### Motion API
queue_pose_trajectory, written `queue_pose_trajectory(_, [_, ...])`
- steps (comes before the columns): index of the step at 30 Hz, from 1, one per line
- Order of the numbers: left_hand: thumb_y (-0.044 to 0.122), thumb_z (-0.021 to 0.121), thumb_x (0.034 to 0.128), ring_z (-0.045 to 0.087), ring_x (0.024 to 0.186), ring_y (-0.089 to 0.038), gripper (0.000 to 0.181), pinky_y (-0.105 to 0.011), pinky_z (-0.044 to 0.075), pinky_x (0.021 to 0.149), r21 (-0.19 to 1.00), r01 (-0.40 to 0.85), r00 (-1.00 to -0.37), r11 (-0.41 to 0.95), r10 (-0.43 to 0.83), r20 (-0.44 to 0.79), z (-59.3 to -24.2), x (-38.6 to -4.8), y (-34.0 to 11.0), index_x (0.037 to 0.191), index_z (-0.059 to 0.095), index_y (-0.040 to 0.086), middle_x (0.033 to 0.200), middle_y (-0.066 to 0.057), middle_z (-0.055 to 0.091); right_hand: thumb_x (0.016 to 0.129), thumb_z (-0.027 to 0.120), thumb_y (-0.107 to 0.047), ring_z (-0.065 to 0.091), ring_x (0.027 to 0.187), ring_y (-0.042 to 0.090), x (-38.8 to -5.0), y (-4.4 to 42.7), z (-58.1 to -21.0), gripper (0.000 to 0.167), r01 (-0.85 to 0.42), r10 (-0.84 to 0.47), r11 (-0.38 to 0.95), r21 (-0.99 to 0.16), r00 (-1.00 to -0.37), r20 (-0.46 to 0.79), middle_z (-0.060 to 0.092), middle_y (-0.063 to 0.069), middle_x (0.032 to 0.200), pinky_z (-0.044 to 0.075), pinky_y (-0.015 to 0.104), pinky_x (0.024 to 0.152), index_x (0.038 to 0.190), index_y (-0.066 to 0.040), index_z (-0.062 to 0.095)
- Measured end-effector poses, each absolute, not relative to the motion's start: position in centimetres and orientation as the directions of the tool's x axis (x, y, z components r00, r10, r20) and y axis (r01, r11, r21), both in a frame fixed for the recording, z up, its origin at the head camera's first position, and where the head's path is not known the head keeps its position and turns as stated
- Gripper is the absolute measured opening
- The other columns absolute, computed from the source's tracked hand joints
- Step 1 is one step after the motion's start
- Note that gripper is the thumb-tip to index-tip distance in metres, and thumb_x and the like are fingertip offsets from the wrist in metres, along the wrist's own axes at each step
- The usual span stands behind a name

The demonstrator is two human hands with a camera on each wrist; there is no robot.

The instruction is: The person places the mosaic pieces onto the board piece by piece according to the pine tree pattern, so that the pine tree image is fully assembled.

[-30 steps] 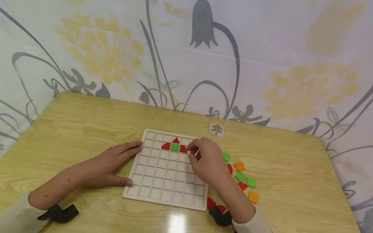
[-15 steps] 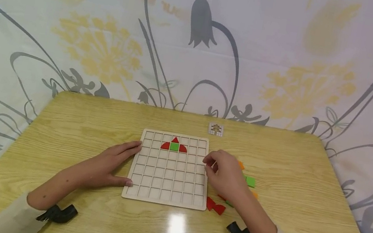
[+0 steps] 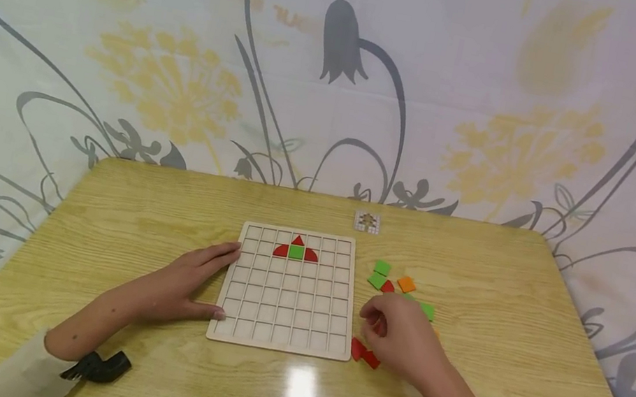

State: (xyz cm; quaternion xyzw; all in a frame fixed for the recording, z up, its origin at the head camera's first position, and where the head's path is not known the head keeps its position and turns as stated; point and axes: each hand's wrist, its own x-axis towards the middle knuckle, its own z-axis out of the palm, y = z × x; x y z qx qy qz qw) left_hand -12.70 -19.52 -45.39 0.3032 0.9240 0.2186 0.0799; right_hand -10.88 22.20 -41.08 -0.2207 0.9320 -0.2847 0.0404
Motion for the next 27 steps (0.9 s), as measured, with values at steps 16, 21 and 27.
queue_pose_trajectory(16, [0.062, 0.072, 0.0954, 0.026, 0.160, -0.036, 0.102, -0.059, 0.030, 0.124, 0.457, 0.520, -0.808, 0.722, 0.589, -0.013, -45.6, -12.8, -19.6, 0.169, 0.026, 0.007, 0.177, -0.006, 0.017, 0.073, 0.097, -0.011, 0.051, 0.075, 0.004, -9.3, 23.5, -41.6, 0.030, -0.431, -0.520, 0.758, -0.490, -0.852, -0.054, 0.060, -0.012, 0.082, 0.048, 0.025, 0.066, 0.086, -0.018, 0.070])
queue_pose_trajectory(21, [0.062, 0.072, 0.0954, 0.025, 0.160, -0.036, 0.103, -0.059, 0.029, 0.125, 0.462, 0.516, -0.806, 0.721, 0.591, -0.021, -45.4, -12.7, -19.5, 0.169, 0.026, 0.008, 0.178, -0.006, 0.017, 0.074, 0.097, -0.013, 0.045, 0.072, 0.003, -9.3, 23.5, -41.8, 0.033, -0.465, -0.543, 0.756, -0.461, -0.838, -0.046, 0.054, -0.014, 0.075, 0.043, 0.025, 0.063, 0.079, -0.021, 0.066])
queue_pose_trajectory(27, [0.061, 0.072, 0.0958, 0.025, 0.160, -0.037, 0.102, -0.060, 0.029, 0.125, 0.464, 0.515, -0.808, 0.720, 0.589, -0.018, -45.4, -12.7, -19.5, 0.169, 0.026, 0.007, 0.177, -0.007, 0.018, 0.077, 0.095, -0.011, 0.047, 0.069, 0.002, -9.3, 23.4, -41.6, 0.033, -0.434, -0.532, 0.758, -0.488, -0.844, -0.076, 0.055, -0.014, 0.074, 0.044, 0.024, 0.061, 0.077, -0.021, 0.064])
